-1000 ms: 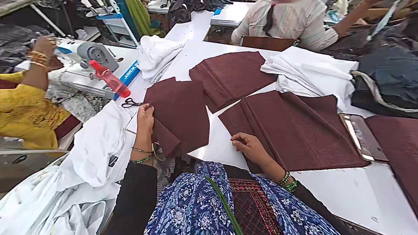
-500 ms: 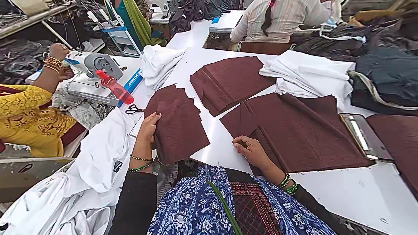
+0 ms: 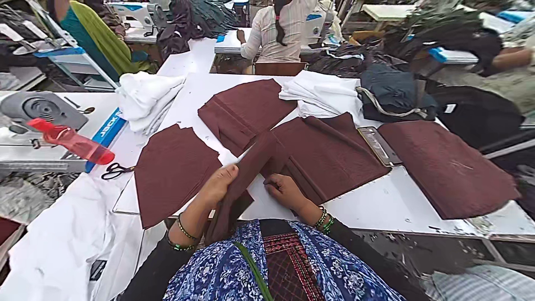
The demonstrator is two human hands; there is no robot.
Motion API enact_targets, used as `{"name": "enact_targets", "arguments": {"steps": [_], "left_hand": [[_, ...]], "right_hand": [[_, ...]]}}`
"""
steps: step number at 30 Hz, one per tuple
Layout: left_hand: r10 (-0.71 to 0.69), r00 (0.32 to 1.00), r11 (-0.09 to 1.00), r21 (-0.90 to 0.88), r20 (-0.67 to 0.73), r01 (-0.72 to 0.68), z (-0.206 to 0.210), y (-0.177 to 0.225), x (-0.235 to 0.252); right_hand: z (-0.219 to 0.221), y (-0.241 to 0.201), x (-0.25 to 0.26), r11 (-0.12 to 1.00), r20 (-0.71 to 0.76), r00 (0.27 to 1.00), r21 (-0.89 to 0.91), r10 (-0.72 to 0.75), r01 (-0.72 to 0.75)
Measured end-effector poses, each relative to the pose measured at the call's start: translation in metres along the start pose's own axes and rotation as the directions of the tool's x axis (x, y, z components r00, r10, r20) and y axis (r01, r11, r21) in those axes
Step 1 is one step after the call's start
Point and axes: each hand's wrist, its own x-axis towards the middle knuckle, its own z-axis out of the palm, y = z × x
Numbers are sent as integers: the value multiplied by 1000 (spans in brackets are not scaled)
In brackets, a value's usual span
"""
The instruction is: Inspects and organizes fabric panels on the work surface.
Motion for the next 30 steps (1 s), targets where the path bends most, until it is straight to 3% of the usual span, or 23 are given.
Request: {"name": "enact_targets", "arguments": {"steps": [2, 5, 7, 9, 11, 13, 16, 18, 19, 21, 23, 25, 26, 28, 30], "left_hand": [[95, 953, 991, -65, -286, -119, -23, 24, -5], [201, 793, 975, 36, -575, -221, -70, 47, -15], [222, 705, 975, 144, -674, -169, -108, 43, -19], [154, 663, 978, 210, -733, 6, -151, 23, -23], [19, 662, 940, 239, -750, 243, -198, -11, -30], [-23, 688, 863, 333, -726, 380, -234, -46, -45], [-11, 760, 818, 432, -650, 381, -236, -56, -46], [-70, 760, 860, 347, -646, 374, -233, -55, -45], [-86, 743, 902, 264, -664, 341, -232, -53, -44], [-99, 720, 989, 13, -687, 148, -228, -49, -44], [-60, 732, 980, -179, -679, -86, -220, -39, -46], [33, 708, 946, -207, -706, -250, -204, -22, -40], [83, 704, 953, -151, -706, -264, -194, -11, -34], [212, 748, 977, 129, -629, -168, -179, 5, -16], [277, 835, 873, 488, -475, -12, -170, 8, 0]], "right_hand": [[4, -5, 1, 998, -15, 1000, -57, -3, 2], [14, -2, 0, 993, -125, 990, -110, -65, 52], [15, 4, -1, 994, -136, 988, -95, -71, 58], [17, 7, 0, 994, -154, 986, -95, -61, 47], [19, 7, 2, 993, -155, 986, -112, -55, 38], [22, 1, 4, 988, -123, 991, -146, -59, 40], [15, -8, 0, 983, -101, 995, -180, 9, -27], [16, -6, 1, 988, -122, 992, -153, 5, -23], [18, -4, 4, 991, -140, 990, -134, -17, -2], [18, -4, 10, 995, -144, 989, -95, -17, 4], [19, -7, 11, 996, -129, 991, -85, 22, -34], [20, -11, 11, 994, -129, 990, -89, 52, -64], [19, -12, 11, 992, -134, 989, -97, 66, -80], [17, -15, 8, 985, -138, 984, -113, 116, -132], [19, -18, 8, 976, -130, 979, -134, 154, -171]]}}
